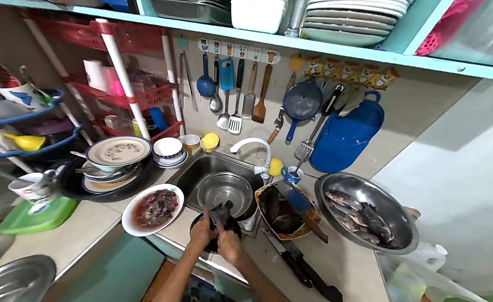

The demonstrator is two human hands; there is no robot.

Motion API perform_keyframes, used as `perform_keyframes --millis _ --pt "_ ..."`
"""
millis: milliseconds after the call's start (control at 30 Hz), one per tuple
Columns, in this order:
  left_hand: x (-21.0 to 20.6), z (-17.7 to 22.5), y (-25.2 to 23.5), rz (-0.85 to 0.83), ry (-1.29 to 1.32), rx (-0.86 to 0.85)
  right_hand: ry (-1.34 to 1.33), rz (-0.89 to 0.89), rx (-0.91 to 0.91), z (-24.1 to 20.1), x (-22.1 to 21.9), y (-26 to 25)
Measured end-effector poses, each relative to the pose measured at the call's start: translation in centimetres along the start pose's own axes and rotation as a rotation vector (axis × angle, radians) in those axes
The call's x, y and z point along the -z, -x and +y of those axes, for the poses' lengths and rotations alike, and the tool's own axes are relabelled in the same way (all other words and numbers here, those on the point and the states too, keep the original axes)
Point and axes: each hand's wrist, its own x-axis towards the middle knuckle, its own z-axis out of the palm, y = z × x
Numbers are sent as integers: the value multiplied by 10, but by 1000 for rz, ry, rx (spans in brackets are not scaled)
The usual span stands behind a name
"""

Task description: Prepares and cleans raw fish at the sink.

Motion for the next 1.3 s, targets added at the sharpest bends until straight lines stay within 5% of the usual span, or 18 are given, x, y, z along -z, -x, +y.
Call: perform_keyframes --millis 200,367,533,667,967,1300 --pt "-4 1 -3 15 -5 -19 -94 65 -48 35 14 -32" --pt "-2 -3 -5 13 14 -19 -17 44 -37 10 -17 -6" --pt "-3 -8 -6 -13 1 -65 -71 45 36 31 -8 -2" --pt "-6 -11 -7 -5 10 -97 -94 51 -72 50 0 -27" --pt "-3 -6 -9 -33 16 -30 -148 23 -79 26 -26 13" --pt "-3 -6 -9 -30 63 -13 -58 47 -95 31 -9 -30"
